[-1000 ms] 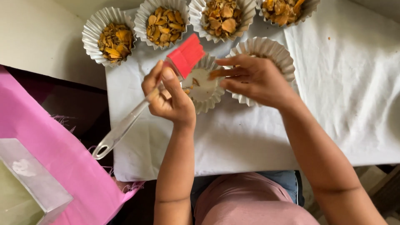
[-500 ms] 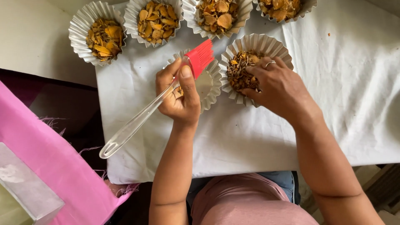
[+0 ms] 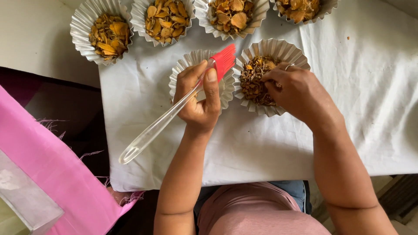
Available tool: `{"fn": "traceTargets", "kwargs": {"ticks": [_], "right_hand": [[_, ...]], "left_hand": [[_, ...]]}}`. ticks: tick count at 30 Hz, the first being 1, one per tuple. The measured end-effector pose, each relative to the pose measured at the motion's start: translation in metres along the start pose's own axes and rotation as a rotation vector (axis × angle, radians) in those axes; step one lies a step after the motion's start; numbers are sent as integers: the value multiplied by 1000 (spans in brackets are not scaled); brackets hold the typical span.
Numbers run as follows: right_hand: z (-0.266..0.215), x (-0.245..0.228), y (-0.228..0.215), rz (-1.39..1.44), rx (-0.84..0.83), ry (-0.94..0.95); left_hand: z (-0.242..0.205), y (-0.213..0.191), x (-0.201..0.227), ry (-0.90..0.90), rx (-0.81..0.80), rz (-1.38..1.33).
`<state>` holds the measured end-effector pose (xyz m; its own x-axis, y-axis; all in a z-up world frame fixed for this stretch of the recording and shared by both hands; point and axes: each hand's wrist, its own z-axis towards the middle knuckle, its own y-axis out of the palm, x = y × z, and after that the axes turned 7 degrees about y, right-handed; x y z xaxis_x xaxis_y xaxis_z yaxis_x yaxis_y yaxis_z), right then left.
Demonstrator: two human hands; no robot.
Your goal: Arranging tea leaves in paper liners, applying an adhesive or coating using a piping bag and a silicone brush.
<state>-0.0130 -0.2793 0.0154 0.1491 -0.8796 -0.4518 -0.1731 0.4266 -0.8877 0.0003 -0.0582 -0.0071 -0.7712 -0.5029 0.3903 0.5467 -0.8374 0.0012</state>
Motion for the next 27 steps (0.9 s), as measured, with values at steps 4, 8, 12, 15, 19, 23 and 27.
{"fn": "traceTargets", "kwargs": {"ticks": [4, 8, 12, 15, 19, 23, 27], "right_hand": [[0, -4, -17, 224, 4, 6], [1, 11, -10, 705, 104, 19], [10, 31, 4, 1217, 78, 89], [13, 37, 7, 1415, 14, 150], [19, 56, 16, 1468, -27, 160], [16, 43, 9, 1480, -51, 158], [15, 54, 17, 1501, -79, 156]], "left_hand": [[-1, 0, 2, -13, -24, -10], [-3, 3, 8, -62, -39, -87], [-33, 19, 17, -139, -32, -299], [-13, 20, 39, -56, -167, -295], [-14, 14, 31, 9, -187, -210], [-13, 16, 33, 35, -172, -232], [-13, 18, 26, 10, -165, -170]]}}
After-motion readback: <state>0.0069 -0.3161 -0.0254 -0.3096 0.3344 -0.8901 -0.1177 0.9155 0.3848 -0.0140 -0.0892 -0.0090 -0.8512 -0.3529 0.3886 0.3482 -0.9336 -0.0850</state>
